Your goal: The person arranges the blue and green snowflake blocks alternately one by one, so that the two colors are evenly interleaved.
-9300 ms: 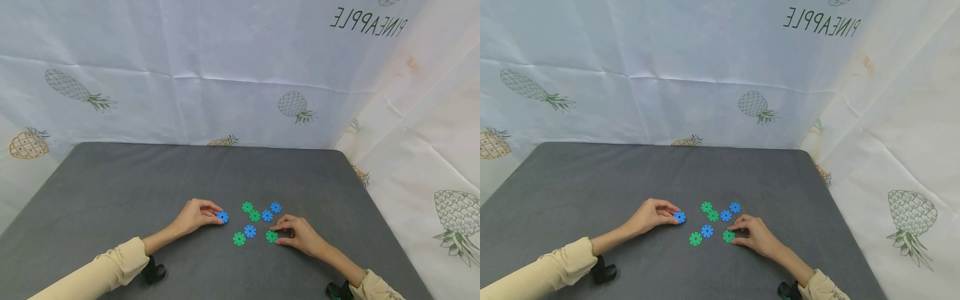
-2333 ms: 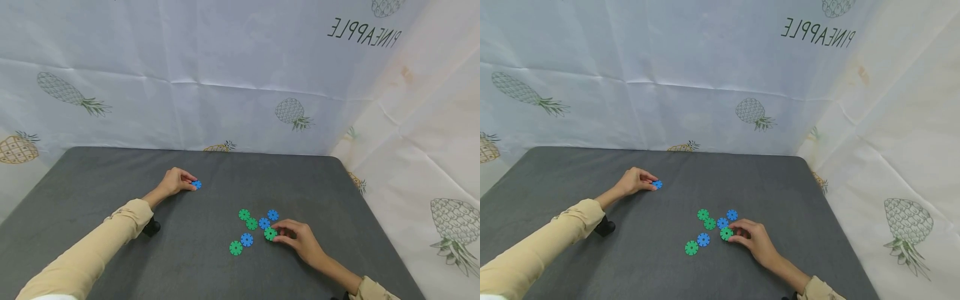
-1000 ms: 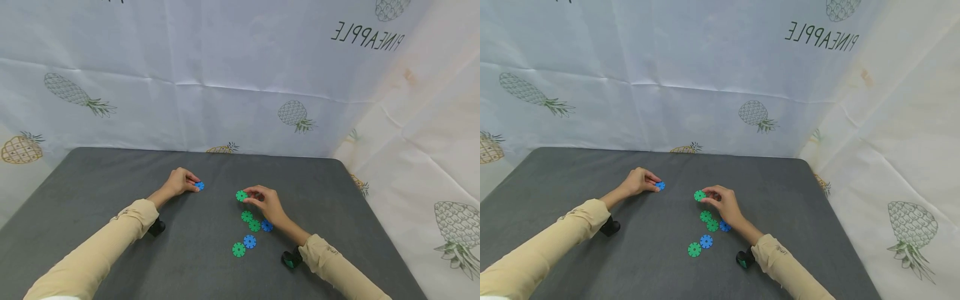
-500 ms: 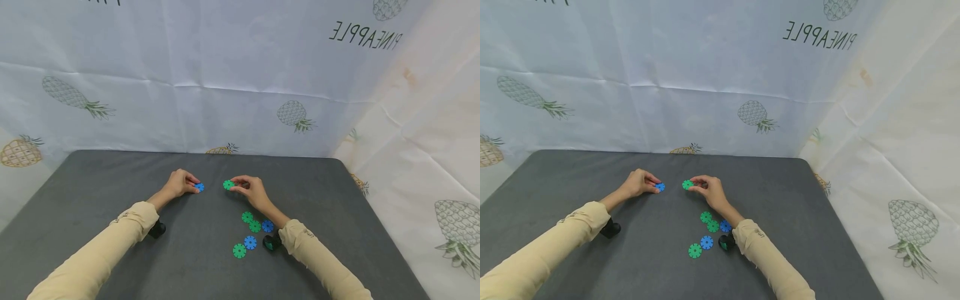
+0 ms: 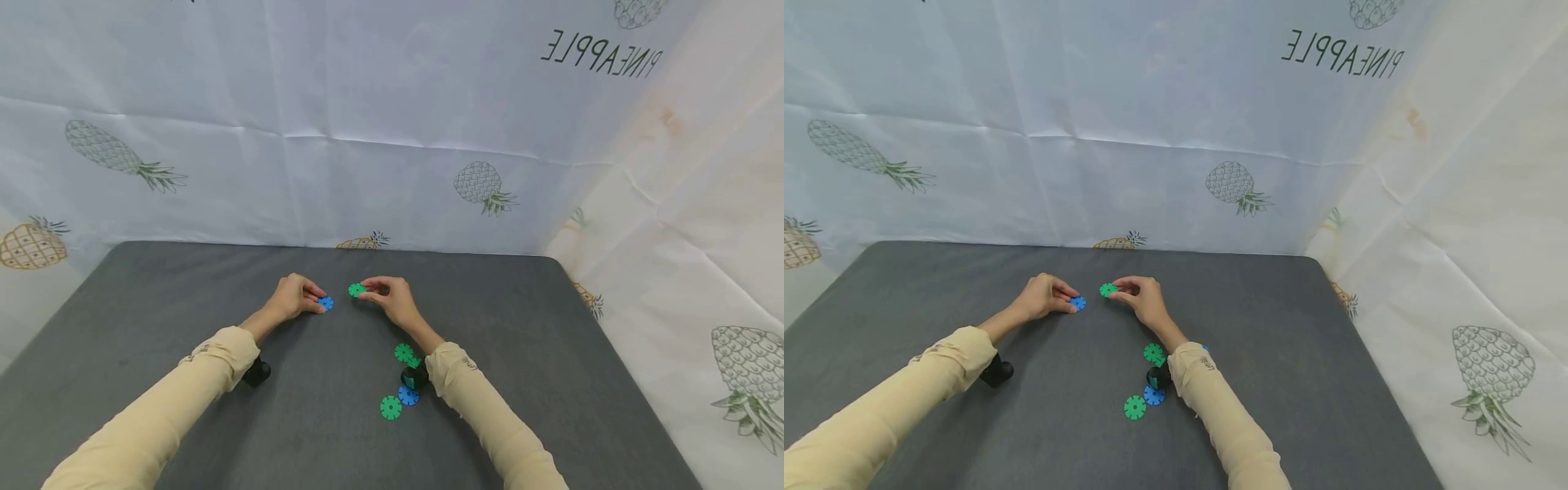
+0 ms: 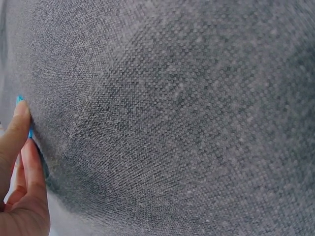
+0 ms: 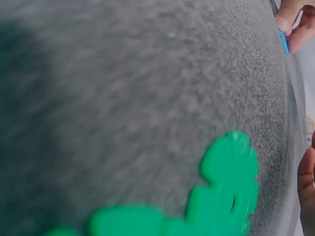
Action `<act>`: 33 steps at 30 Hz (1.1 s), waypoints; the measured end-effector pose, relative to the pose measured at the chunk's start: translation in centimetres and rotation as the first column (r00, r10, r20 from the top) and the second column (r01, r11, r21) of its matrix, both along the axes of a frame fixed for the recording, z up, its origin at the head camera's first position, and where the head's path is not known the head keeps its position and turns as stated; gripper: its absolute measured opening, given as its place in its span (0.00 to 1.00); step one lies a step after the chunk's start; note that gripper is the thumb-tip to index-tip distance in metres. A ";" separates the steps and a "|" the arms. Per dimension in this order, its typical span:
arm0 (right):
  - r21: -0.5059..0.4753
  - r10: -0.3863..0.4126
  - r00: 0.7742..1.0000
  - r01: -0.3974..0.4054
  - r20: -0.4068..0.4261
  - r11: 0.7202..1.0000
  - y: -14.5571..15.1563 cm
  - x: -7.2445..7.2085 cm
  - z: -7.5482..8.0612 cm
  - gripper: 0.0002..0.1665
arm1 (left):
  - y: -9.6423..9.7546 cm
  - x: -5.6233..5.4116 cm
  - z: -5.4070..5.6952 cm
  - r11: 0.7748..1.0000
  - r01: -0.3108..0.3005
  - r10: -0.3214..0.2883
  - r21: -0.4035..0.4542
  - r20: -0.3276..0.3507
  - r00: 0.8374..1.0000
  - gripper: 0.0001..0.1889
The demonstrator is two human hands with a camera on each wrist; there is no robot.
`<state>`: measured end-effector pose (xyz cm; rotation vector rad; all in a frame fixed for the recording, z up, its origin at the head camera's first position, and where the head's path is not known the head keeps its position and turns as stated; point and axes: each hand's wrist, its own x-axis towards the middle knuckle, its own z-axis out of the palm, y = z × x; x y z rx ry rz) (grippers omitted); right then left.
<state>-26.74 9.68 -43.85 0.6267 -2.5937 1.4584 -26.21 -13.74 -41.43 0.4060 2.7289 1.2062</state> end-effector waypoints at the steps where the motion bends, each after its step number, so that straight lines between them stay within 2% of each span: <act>1: -0.005 -0.009 1.000 0.009 0.005 1.000 -0.1 -0.1 0.0 0.14 | 0.0 0.0 0.0 1.000 -0.001 0.001 -0.001 0.002 1.000 0.13; 8: 0.040 -0.044 0.998 0.042 0.039 0.998 -0.6 -0.4 -0.5 0.14 | 0.0 -0.2 -0.2 1.000 0.010 -0.010 0.004 -0.011 1.000 0.13; 18: 0.113 0.018 0.999 -0.022 0.032 0.993 -1.7 -0.4 -0.5 0.15 | 0.0 -0.1 -0.1 1.000 -0.009 0.009 0.002 0.018 1.000 0.13; 27: 0.202 0.002 0.999 -0.013 0.055 0.979 -2.4 -0.2 0.0 0.14 | 0.0 -0.3 -0.3 1.000 -0.011 0.011 -0.003 0.019 1.000 0.12; 33: 0.259 -0.038 0.996 0.018 0.075 0.966 -2.9 -0.1 0.3 0.14 | -0.1 -0.3 -0.3 1.000 -0.007 0.007 -0.002 0.021 1.000 0.12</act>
